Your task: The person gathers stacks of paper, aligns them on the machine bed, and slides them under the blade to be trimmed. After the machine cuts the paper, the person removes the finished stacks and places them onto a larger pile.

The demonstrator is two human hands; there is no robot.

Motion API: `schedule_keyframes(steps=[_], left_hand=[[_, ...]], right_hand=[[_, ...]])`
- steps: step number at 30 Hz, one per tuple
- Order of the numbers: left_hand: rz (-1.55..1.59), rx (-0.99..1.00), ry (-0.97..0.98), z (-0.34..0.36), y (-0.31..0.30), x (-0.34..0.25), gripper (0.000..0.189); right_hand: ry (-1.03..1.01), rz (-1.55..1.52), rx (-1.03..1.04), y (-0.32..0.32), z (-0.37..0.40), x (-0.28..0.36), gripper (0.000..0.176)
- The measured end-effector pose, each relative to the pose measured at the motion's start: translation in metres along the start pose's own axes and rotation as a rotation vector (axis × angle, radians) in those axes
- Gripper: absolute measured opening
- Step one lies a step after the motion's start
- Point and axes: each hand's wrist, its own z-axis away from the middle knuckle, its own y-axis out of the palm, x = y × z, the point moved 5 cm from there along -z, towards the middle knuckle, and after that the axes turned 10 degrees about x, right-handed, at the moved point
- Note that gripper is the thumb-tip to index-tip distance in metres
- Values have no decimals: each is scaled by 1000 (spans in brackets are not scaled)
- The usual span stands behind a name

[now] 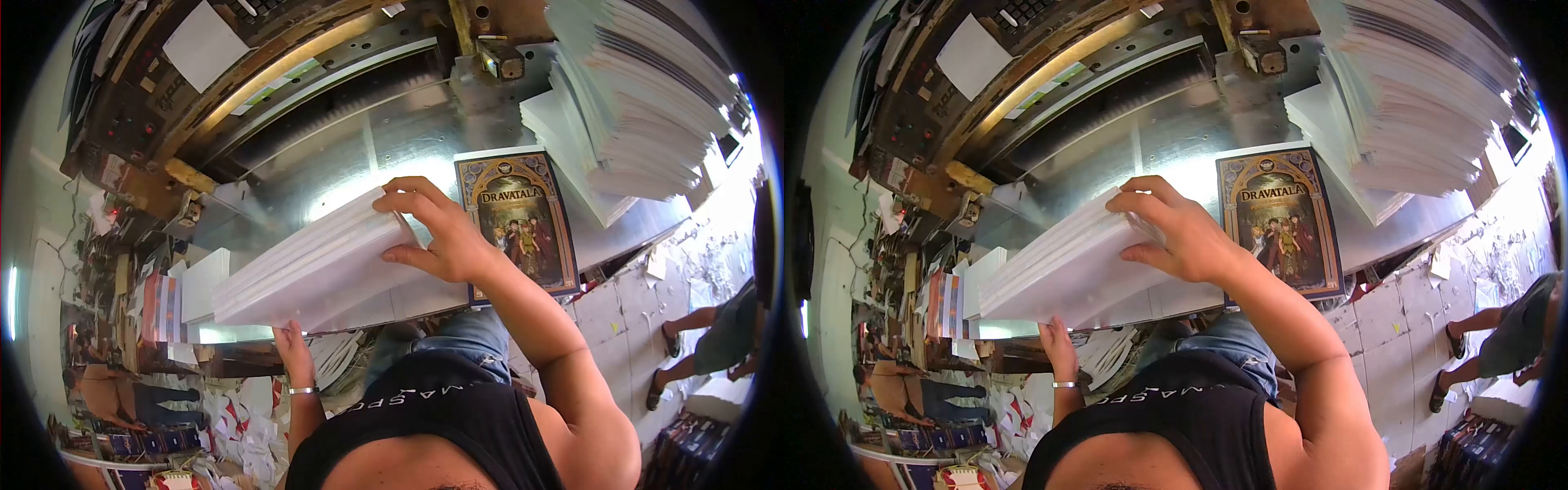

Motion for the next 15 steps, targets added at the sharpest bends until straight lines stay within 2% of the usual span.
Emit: schedule_keyframes(steps=[7, 10, 13, 15], left_hand=[[54, -7, -18, 6, 3, -2, 46], [41, -38, -20, 6, 0, 0, 51], [50, -7, -18, 5, -4, 5, 49], [10, 15, -9, 3, -5, 4, 50]], right_hand=[[-11, -91, -45, 7, 4, -4, 55], [-33, -5, -37, 7, 5, -4, 54], [-63, -15, -44, 7, 5, -3, 62], [45, -94, -40, 14, 10, -12, 74]])
